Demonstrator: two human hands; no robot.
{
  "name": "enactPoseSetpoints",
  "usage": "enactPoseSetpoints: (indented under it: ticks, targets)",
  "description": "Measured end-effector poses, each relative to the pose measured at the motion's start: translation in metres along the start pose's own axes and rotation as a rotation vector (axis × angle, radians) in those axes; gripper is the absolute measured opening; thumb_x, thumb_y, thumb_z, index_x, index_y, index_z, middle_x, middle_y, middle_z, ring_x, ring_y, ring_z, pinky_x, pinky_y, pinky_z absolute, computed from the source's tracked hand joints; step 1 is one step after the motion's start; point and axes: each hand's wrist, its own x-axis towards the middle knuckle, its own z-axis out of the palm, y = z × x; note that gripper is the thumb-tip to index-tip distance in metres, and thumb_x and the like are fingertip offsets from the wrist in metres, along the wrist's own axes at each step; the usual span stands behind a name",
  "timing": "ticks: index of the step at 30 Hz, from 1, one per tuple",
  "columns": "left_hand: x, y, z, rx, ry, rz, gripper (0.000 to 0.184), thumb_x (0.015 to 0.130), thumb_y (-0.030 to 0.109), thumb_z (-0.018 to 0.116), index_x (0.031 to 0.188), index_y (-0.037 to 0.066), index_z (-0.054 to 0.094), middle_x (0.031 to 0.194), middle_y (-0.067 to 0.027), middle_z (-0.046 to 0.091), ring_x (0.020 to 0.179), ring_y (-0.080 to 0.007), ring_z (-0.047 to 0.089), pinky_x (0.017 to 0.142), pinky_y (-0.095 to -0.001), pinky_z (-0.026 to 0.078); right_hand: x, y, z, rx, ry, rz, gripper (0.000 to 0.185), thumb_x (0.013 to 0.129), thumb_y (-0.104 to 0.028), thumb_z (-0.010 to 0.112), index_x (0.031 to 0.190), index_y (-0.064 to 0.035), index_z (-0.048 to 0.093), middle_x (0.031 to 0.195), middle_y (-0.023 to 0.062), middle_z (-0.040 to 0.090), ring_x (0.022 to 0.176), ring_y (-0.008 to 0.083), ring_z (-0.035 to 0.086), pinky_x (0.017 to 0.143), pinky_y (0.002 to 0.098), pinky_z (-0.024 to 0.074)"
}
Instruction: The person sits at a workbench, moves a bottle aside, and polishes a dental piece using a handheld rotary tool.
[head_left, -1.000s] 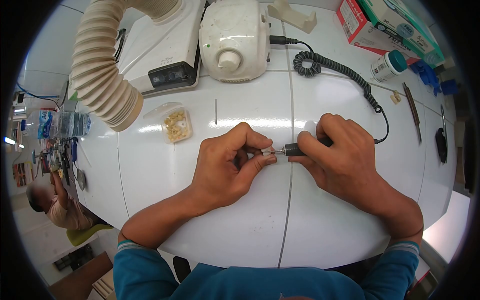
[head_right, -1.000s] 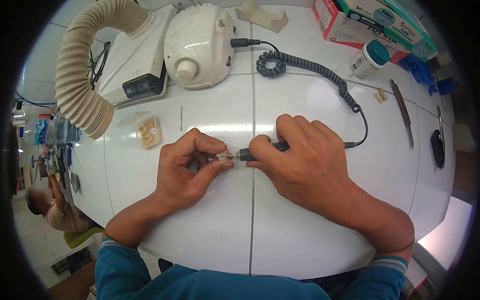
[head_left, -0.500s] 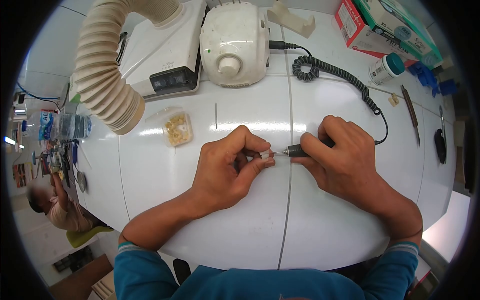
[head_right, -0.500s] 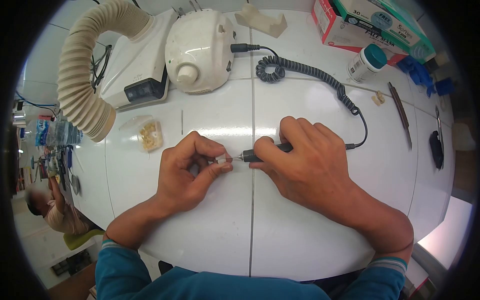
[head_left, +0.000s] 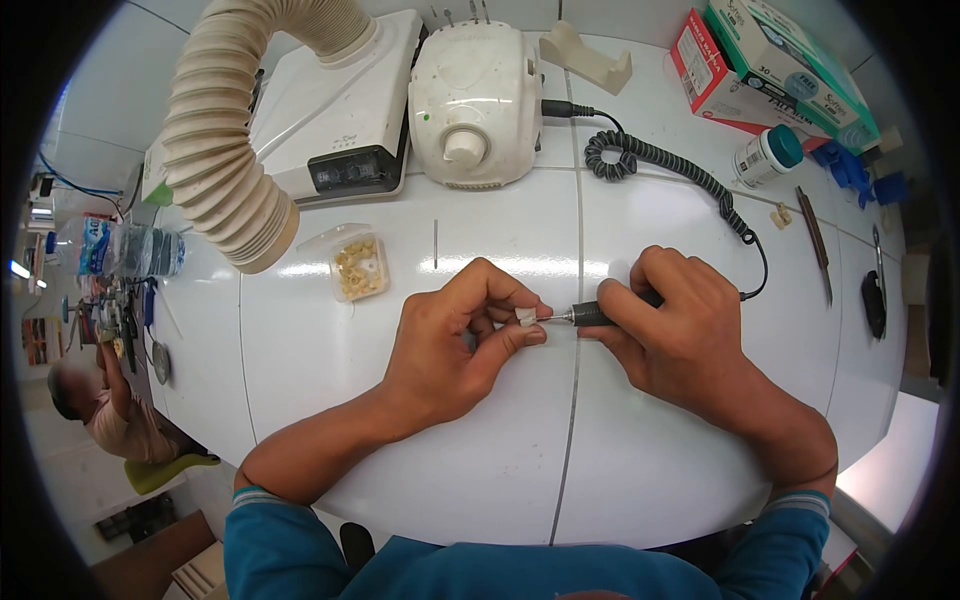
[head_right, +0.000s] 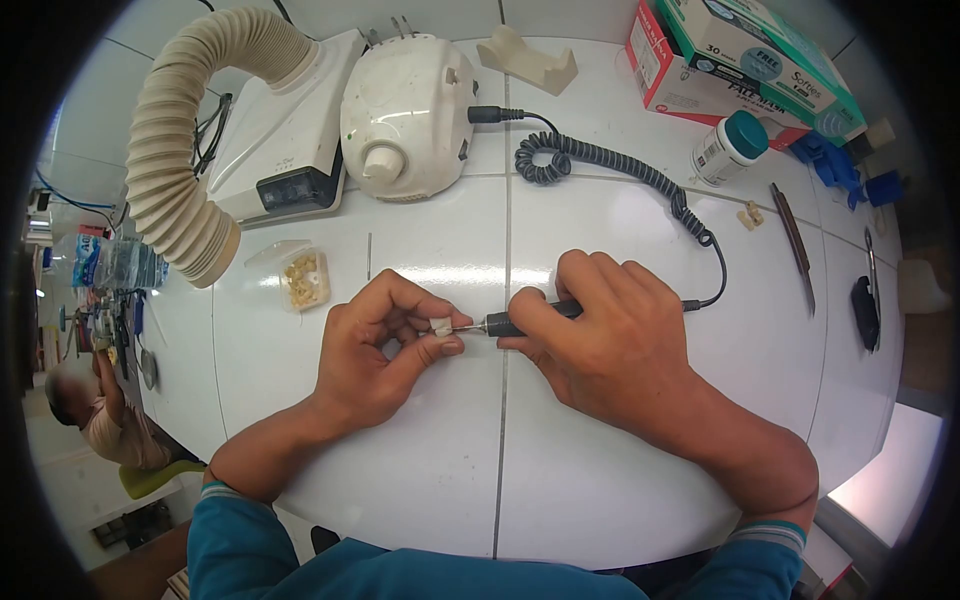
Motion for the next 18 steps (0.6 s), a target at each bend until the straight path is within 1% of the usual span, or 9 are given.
enactPoseSetpoints:
  ticks: [4, 7, 10, 16, 18]
  targets:
    - [0.0009, -0.0067, -0.0013, 0.047, 0.01, 0.073, 0.026, 0.095, -0.006, 0.082, 0.116, 0.001, 0.069, 0.115, -0.0091, 0.074, 0.093, -0.008, 0.07, 0.073, -0.0223, 0.057, 0.0, 0.0002, -0.0012, -0.006, -0.011, 0.006, 0.034, 0.08, -0.033, 0.094, 0.093, -0.0136, 0.07, 0.085, 0.0033, 0.051, 0.074, 0.0197, 0.056, 0.062, 0.0356, 0.0426]
    - [0.0013, -0.006, -0.0007, 0.023, 0.03, 0.074, 0.027, 0.093, -0.007, 0.083, 0.116, 0.002, 0.072, 0.115, -0.0072, 0.068, 0.092, -0.0076, 0.066, 0.072, -0.022, 0.056, 0.0004, 0.0001, -0.0011, 0.0, -0.002, 0.0, 0.034, 0.081, -0.033, 0.094, 0.093, -0.0134, 0.07, 0.085, 0.0035, 0.051, 0.074, 0.0198, 0.056, 0.061, 0.036, 0.0425]
    - [0.0015, -0.0057, -0.0011, 0.038, 0.028, 0.077, 0.025, 0.093, -0.007, 0.083, 0.114, 0.001, 0.072, 0.113, -0.0062, 0.066, 0.091, -0.0079, 0.066, 0.073, -0.0219, 0.056, 0.0003, 0.0009, -0.0013, -0.007, -0.005, 0.0, 0.033, 0.081, -0.033, 0.094, 0.093, -0.013, 0.07, 0.085, 0.0034, 0.05, 0.074, 0.0198, 0.055, 0.061, 0.0362, 0.0422]
    - [0.0004, -0.0058, -0.001, 0.034, 0.038, 0.067, 0.025, 0.094, -0.006, 0.084, 0.115, 0.002, 0.073, 0.114, -0.006, 0.069, 0.092, -0.0076, 0.067, 0.074, -0.0215, 0.056, 0.0004, 0.0009, -0.0017, -0.008, -0.001, 0.004, 0.034, 0.081, -0.032, 0.094, 0.093, -0.0127, 0.07, 0.085, 0.0033, 0.05, 0.073, 0.0197, 0.055, 0.061, 0.0358, 0.0419]
    - [-0.0002, -0.007, -0.001, 0.025, 0.039, 0.057, 0.025, 0.094, -0.005, 0.085, 0.115, 0.002, 0.073, 0.114, -0.0058, 0.071, 0.092, -0.0073, 0.068, 0.074, -0.0211, 0.056, 0.0009, 0.0015, 0.0, 0.0, 0.03, -0.012, 0.036, 0.078, -0.033, 0.095, 0.093, -0.0105, 0.072, 0.083, 0.0043, 0.05, 0.069, 0.021, 0.053, 0.059, 0.0373, 0.0408]
